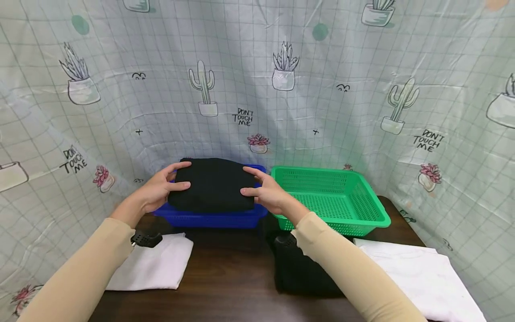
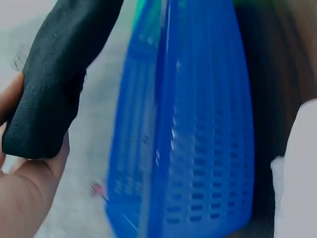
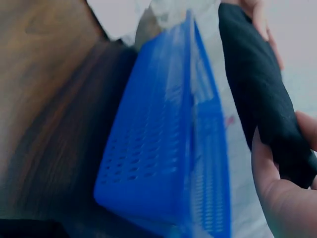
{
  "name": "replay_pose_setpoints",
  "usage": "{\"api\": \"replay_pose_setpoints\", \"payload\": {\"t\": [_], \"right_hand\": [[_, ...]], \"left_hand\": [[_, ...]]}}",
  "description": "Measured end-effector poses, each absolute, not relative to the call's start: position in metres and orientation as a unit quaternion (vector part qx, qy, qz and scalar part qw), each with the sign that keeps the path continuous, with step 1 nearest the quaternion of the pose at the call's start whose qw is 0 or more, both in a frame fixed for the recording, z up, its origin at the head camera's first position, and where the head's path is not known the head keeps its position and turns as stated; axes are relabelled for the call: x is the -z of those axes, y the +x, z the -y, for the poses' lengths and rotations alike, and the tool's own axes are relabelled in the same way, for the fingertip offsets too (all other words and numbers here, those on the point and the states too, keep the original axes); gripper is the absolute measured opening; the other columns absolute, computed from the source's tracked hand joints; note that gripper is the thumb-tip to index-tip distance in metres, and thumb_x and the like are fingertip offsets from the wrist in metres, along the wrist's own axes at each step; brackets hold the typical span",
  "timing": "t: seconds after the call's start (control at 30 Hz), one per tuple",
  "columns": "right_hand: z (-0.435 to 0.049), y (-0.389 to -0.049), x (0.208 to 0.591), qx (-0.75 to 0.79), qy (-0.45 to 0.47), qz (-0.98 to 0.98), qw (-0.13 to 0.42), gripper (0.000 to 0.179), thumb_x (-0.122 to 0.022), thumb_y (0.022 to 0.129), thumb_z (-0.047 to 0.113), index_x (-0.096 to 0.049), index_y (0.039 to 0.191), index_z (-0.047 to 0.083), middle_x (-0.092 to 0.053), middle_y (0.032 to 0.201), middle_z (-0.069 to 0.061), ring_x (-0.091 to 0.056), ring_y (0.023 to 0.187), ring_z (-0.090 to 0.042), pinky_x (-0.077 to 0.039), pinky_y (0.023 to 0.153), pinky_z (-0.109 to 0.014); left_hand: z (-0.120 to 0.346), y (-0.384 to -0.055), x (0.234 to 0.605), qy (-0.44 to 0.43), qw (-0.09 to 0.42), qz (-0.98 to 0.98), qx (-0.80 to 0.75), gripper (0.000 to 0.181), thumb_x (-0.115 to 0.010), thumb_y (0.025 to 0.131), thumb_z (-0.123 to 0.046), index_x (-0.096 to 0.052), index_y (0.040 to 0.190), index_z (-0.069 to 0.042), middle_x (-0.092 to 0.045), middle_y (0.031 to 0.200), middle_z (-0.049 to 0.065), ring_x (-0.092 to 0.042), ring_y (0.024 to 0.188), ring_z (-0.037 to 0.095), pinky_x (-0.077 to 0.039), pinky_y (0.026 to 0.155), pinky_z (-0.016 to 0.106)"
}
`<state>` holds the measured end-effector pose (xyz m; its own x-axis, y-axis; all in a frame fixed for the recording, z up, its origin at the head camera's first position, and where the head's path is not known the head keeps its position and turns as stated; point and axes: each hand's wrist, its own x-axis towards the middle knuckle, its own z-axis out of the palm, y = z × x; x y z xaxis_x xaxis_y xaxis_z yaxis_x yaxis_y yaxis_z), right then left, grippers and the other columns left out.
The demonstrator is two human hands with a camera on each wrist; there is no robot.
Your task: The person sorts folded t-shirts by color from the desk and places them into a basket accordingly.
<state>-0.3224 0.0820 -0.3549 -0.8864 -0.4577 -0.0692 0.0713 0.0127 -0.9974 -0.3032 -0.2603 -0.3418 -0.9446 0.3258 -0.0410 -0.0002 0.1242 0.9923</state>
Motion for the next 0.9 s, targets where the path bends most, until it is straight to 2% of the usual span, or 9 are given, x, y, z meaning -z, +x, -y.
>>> {"api": "replay_pose_setpoints", "payload": {"t": [0.1, 0.33, 0.53, 0.63, 0.7, 0.73, 0.8, 0.87, 0.9], "right_hand": [[-0.073, -0.339, 0.366, 0.688, -0.129, -0.688, 0.19, 0.075, -0.068, 0.102, -0.001, -0.04, 0.164, 0.028, -0.024, 0.171, -0.012, -0.057, 0.136, -0.034, -0.048, 0.11, -0.054], [-0.057, -0.362, 0.388, 0.67, -0.101, -0.709, 0.195, 0.076, -0.066, 0.102, -0.005, -0.038, 0.166, 0.024, -0.01, 0.176, -0.015, -0.059, 0.132, -0.036, -0.043, 0.116, -0.059], [-0.044, -0.371, 0.402, 0.647, -0.085, -0.731, 0.199, 0.076, -0.065, 0.102, -0.006, -0.038, 0.166, 0.023, -0.011, 0.177, -0.016, -0.067, 0.104, -0.029, -0.055, 0.104, -0.049], [-0.038, -0.375, 0.408, 0.646, -0.081, -0.732, 0.202, 0.076, -0.065, 0.102, -0.005, -0.037, 0.167, 0.022, -0.017, 0.175, -0.014, -0.065, 0.089, -0.02, -0.058, 0.09, -0.04], [-0.035, -0.377, 0.411, 0.644, -0.073, -0.734, 0.204, 0.076, -0.065, 0.101, -0.005, -0.037, 0.167, 0.022, -0.022, 0.174, -0.014, -0.064, 0.091, -0.02, -0.057, 0.091, -0.041], [-0.033, -0.378, 0.413, 0.643, -0.069, -0.735, 0.203, 0.077, -0.066, 0.101, -0.005, -0.037, 0.167, 0.021, -0.025, 0.173, -0.014, -0.063, 0.091, -0.02, -0.057, 0.09, -0.039], [-0.032, -0.38, 0.416, 0.639, -0.062, -0.741, 0.197, 0.077, -0.066, 0.1, -0.006, -0.038, 0.166, 0.02, -0.033, 0.169, -0.016, -0.061, 0.092, -0.023, -0.055, 0.09, -0.04], [-0.031, -0.382, 0.419, 0.631, -0.055, -0.75, 0.19, 0.076, -0.067, 0.099, -0.006, -0.039, 0.166, 0.019, -0.038, 0.166, -0.018, -0.062, 0.108, -0.027, -0.055, 0.101, -0.043], [-0.031, -0.382, 0.42, 0.626, -0.052, -0.755, 0.188, 0.076, -0.067, 0.099, -0.006, -0.039, 0.166, 0.018, -0.04, 0.164, -0.019, -0.062, 0.113, -0.028, -0.054, 0.103, -0.043]], "left_hand": [[0.264, -0.322, 0.352, 0.103, 0.131, -0.748, -0.643, 0.076, -0.065, 0.108, -0.016, -0.024, 0.171, -0.023, 0.015, 0.177, 0.011, -0.013, 0.162, 0.041, -0.049, 0.105, 0.037], [0.266, -0.345, 0.379, 0.07, 0.14, -0.749, -0.644, 0.077, -0.063, 0.108, -0.009, -0.021, 0.171, -0.019, 0.014, 0.177, 0.015, -0.022, 0.158, 0.046, -0.051, 0.108, 0.042], [0.268, -0.35, 0.396, 0.05, 0.139, -0.758, -0.635, 0.079, -0.064, 0.107, -0.006, -0.02, 0.171, -0.016, 0.02, 0.175, 0.017, 0.012, 0.161, 0.047, -0.013, 0.127, 0.065], [0.27, -0.356, 0.403, 0.033, 0.134, -0.767, -0.627, 0.079, -0.064, 0.106, -0.007, -0.021, 0.171, -0.017, 0.02, 0.175, 0.018, -0.008, 0.16, 0.048, -0.042, 0.111, 0.049], [0.27, -0.36, 0.407, 0.022, 0.135, -0.774, -0.618, 0.078, -0.064, 0.106, -0.007, -0.022, 0.171, -0.018, 0.018, 0.175, 0.02, -0.061, 0.118, 0.04, -0.045, 0.074, 0.035], [0.269, -0.362, 0.408, 0.019, 0.135, -0.78, -0.611, 0.077, -0.064, 0.106, -0.007, -0.023, 0.171, -0.018, 0.017, 0.175, 0.021, -0.063, 0.099, 0.035, -0.036, 0.063, 0.035], [0.265, -0.365, 0.409, 0.018, 0.139, -0.779, -0.611, 0.077, -0.063, 0.106, -0.005, -0.022, 0.171, -0.016, 0.017, 0.175, 0.022, -0.055, 0.133, 0.037, -0.049, 0.075, 0.034], [0.261, -0.368, 0.409, 0.019, 0.148, -0.781, -0.606, 0.077, -0.062, 0.106, -0.003, -0.022, 0.171, -0.013, 0.017, 0.174, 0.024, -0.055, 0.134, 0.038, -0.054, 0.094, 0.038], [0.259, -0.369, 0.409, 0.02, 0.156, -0.784, -0.6, 0.077, -0.062, 0.106, -0.004, -0.021, 0.171, -0.012, 0.017, 0.174, 0.025, -0.037, 0.15, 0.043, -0.05, 0.104, 0.042]]}}
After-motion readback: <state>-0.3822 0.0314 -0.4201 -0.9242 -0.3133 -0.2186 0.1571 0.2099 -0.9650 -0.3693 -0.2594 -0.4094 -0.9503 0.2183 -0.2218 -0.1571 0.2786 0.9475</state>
